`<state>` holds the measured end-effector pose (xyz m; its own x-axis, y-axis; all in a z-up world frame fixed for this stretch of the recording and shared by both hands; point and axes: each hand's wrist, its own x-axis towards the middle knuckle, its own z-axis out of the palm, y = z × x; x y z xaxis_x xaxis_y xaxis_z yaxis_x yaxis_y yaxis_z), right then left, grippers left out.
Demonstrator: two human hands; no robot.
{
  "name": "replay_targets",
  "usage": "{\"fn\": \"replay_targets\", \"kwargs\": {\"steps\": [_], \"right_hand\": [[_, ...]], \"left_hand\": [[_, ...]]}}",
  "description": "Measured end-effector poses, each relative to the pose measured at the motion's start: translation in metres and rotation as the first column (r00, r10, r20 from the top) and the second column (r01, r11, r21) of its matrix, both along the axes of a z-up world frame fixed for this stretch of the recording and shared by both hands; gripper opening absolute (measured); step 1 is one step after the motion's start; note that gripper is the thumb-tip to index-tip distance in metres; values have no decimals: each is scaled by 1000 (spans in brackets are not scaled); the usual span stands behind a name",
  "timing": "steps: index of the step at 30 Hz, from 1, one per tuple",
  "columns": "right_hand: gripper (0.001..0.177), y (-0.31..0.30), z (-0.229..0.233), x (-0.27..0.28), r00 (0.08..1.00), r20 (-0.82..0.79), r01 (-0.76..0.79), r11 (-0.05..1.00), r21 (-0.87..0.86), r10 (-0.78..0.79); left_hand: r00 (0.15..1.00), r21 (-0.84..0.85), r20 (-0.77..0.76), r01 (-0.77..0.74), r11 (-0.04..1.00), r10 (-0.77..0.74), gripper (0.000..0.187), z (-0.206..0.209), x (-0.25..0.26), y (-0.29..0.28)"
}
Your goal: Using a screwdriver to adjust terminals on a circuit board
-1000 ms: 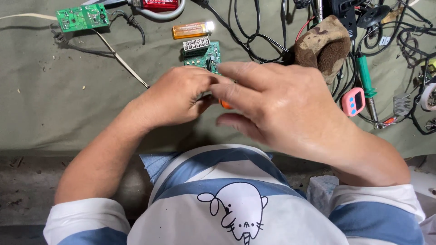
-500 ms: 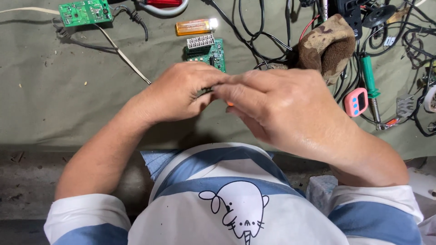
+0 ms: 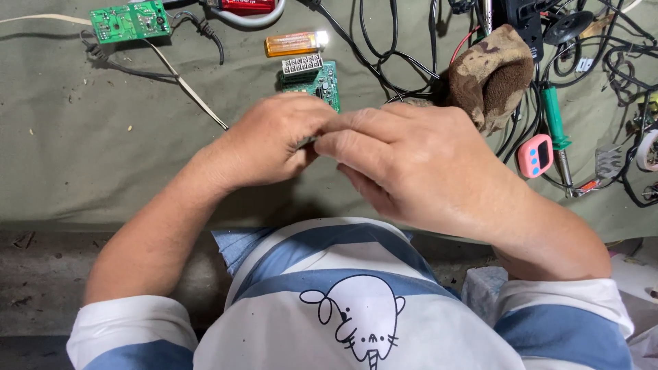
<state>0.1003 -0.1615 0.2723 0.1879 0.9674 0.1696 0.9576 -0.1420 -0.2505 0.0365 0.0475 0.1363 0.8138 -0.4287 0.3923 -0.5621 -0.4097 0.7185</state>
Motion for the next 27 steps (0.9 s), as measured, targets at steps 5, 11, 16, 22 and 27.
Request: {"fn": "replay_targets", "kwargs": {"steps": [5,11,16,22,27], "right_hand": [[21,-8,-8,2,993,99,75,990,-117,-63],[37,-5,-8,-1,986,154,82,990,-111,-65],[26,1,-6,-3,999,-42,-7,989,-145,1],[42,-1,-15,-5,979,186,110,980,-163,-79],[51,-2,-12,-7,1000,15,13,989,-148,-11]], "left_hand": [[999,14,-41,-28,1000,28,47,4,0,-1],[998,1,14,-61,998,61,18,1,-3,-7],[1000,3,-24,-17,1000,17,41,0,-1,-3],[997,3,-8,-82,997,82,31,-11,-1,-5],[999,-2,-49,-21,1000,21,52,-1,-1,0]]}}
